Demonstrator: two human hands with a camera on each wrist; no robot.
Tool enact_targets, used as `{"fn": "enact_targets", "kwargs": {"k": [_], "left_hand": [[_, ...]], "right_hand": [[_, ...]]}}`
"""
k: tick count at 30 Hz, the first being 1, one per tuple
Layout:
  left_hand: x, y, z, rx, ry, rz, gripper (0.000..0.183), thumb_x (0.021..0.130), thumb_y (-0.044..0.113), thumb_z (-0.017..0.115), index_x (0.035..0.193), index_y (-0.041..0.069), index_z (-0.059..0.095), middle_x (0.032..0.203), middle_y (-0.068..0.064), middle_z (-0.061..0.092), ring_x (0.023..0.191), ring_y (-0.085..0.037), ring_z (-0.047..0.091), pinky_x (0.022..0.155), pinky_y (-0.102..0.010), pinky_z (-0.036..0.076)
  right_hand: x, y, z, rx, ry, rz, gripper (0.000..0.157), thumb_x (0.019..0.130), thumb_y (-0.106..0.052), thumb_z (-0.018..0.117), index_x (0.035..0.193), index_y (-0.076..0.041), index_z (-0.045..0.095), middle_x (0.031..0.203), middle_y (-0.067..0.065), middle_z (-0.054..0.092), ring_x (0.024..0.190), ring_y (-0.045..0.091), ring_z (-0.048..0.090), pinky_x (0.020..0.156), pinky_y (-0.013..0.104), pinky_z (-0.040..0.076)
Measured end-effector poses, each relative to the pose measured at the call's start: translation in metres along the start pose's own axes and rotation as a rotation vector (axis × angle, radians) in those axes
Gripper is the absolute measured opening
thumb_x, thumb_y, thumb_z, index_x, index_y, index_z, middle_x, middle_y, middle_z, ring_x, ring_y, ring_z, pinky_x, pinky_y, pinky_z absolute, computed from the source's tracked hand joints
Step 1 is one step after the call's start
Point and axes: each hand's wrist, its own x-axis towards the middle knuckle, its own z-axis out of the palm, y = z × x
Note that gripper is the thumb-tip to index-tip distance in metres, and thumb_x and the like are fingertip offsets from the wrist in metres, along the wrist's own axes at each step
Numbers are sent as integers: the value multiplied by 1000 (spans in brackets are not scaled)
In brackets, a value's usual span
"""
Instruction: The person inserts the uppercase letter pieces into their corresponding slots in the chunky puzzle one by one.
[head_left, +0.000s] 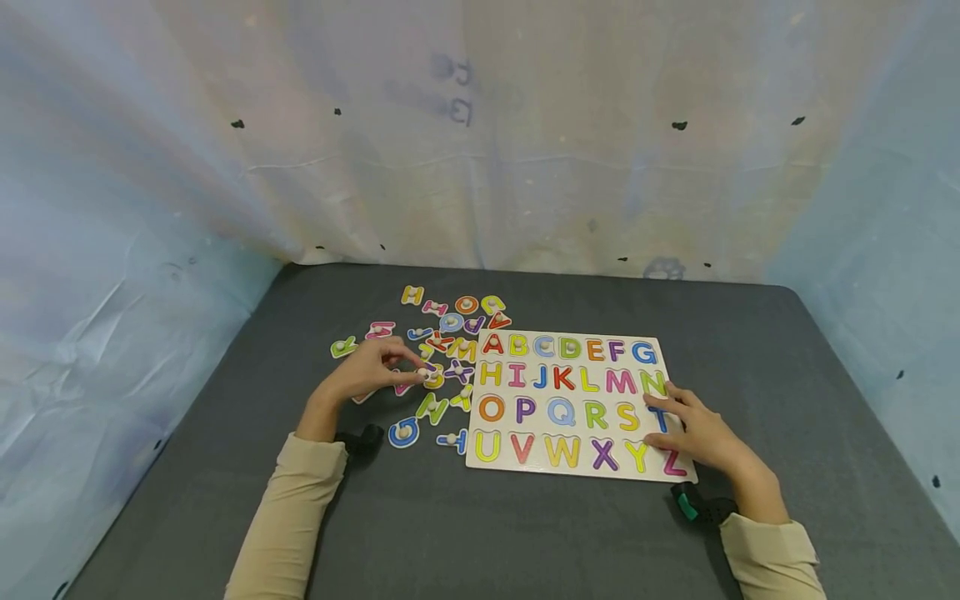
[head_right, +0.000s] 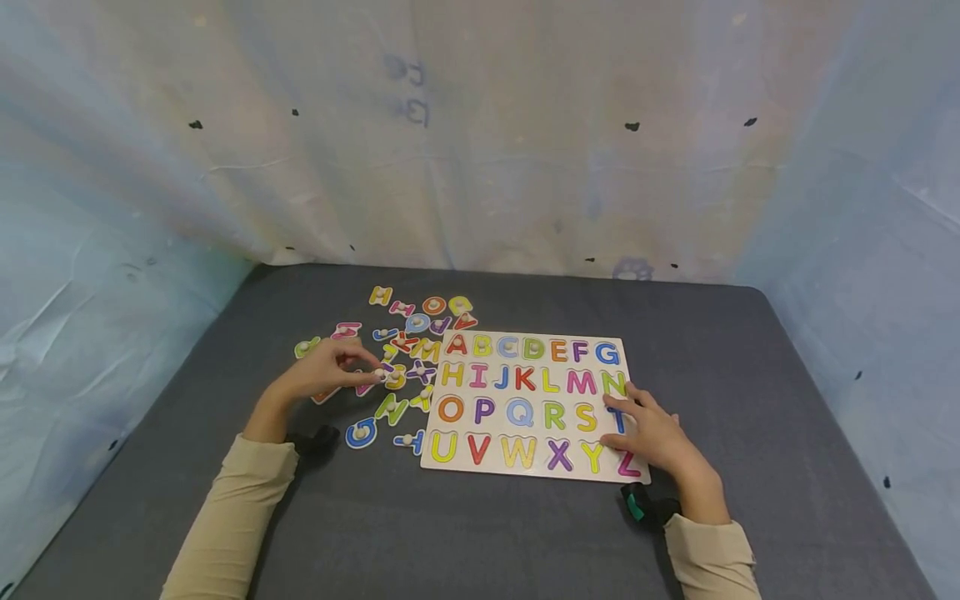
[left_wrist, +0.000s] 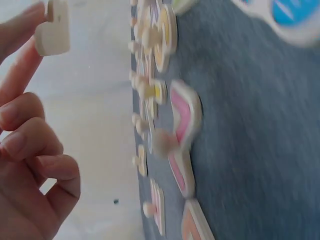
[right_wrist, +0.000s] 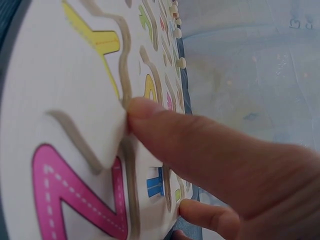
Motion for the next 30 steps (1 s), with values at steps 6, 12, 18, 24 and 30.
{"fn": "enact_targets", "kwargs": {"k": [6,12,18,24,30], "left_hand": [[11,12,10,-58,54,47,18,79,22,80,93,12,77,68,-1,42,60,-15,35,57,-25,33],[26,24,25,-20,95,79,17,79,21,79,92,12,77,71,-10,46,62,-12,34,59,-24,31],[42,41,42,-31,121,55,18,81,20,78,95,9,76,71,-12,44,64,-15,34,61,-25,30],[59,59,61,-72,148,22,18,81,21,78,94,8,76,67,1,37,63,-15,35,59,-24,30],[73,77,78,-120,152,50,20,83,21,76,96,6,76,64,1,37,60,-13,34,58,-23,29]], "right_hand": [[0,0,-1,1,5,1,74,80,-36,74,140,-2,48,147,36,26,130,61,28,97,81,17],[-1,0,0,-1,9,-2,74,80,-37,75,140,-2,48,147,36,26,130,61,28,96,82,17],[-1,-1,0,4,7,4,74,80,-37,75,139,-2,48,147,36,26,131,61,27,96,82,16],[-1,-1,0,10,7,0,74,80,-37,75,139,-2,48,147,36,26,130,61,28,95,82,17],[-2,-1,0,2,14,4,75,79,-38,75,139,-2,48,147,36,26,130,62,29,95,82,17]]}}
